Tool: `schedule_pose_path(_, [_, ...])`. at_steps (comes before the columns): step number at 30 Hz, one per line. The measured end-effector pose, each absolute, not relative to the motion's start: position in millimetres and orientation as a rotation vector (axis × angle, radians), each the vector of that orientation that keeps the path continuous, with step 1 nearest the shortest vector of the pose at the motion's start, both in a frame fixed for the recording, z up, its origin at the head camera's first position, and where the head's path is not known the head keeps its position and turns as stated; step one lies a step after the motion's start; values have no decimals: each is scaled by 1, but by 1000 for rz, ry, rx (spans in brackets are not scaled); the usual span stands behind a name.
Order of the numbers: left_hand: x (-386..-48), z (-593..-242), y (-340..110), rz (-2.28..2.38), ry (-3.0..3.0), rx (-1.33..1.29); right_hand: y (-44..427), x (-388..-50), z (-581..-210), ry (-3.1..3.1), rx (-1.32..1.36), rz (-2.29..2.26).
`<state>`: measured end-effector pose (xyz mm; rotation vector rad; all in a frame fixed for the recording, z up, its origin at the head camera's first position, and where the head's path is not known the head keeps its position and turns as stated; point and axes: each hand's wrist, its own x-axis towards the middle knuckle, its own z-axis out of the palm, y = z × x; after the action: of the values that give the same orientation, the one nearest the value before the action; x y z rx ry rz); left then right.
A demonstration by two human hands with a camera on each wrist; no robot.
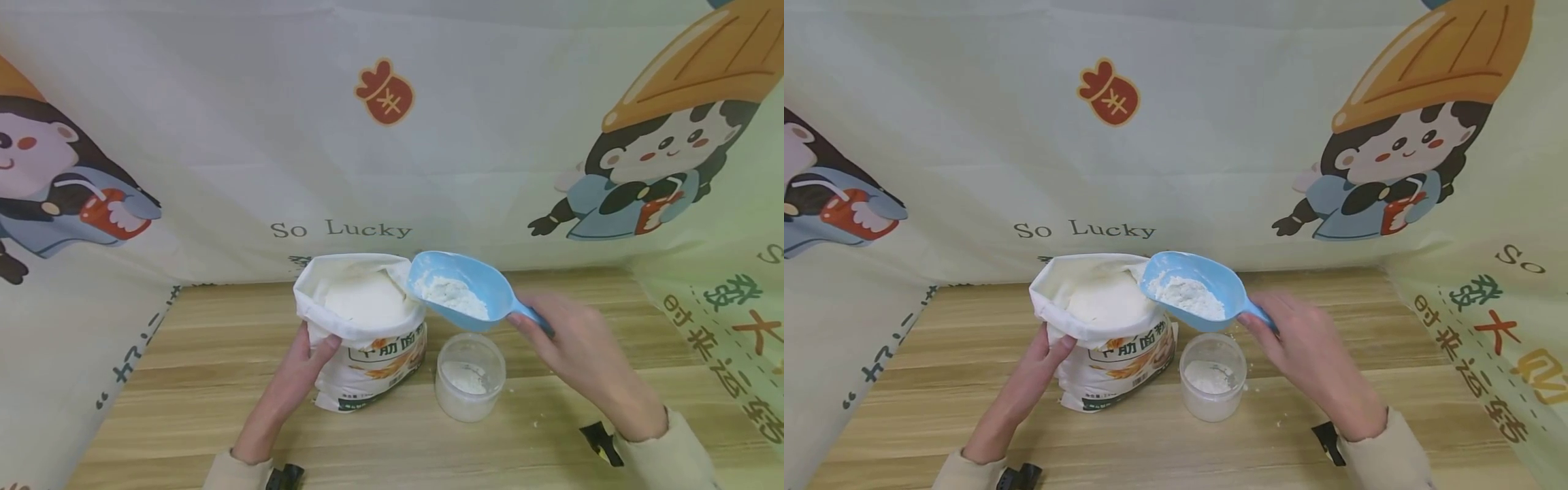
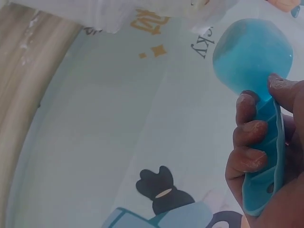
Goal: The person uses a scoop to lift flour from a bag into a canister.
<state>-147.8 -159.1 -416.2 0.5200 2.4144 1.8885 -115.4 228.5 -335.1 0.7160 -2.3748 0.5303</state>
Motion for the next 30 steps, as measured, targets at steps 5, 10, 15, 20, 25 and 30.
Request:
schedule_pose_path(5, [-148,-416,-160,1875,2432,514,236,-109,-341,-2379,715,509])
schedule_pose_path(10, [-148,-417,-160,1868,2435,512,244,-102,-348,-2380,715,482])
schedule_pose_path(15, [-149,-418,-160,1879,2419,513,256,-94,-355,-2366,730,462])
schedule_pose_path(20, [-149,-418,-159,1872,2422,511,267,-85,-359,-2405,717,429])
schedule_pose_path(25, [-148,-417,-159,1875,2417,503,278,-78,-364,-2460,698,364])
schedule_pose_path(30, [-147,-416,-159,1873,2416,511,287,-78,-367,-2431,745,323])
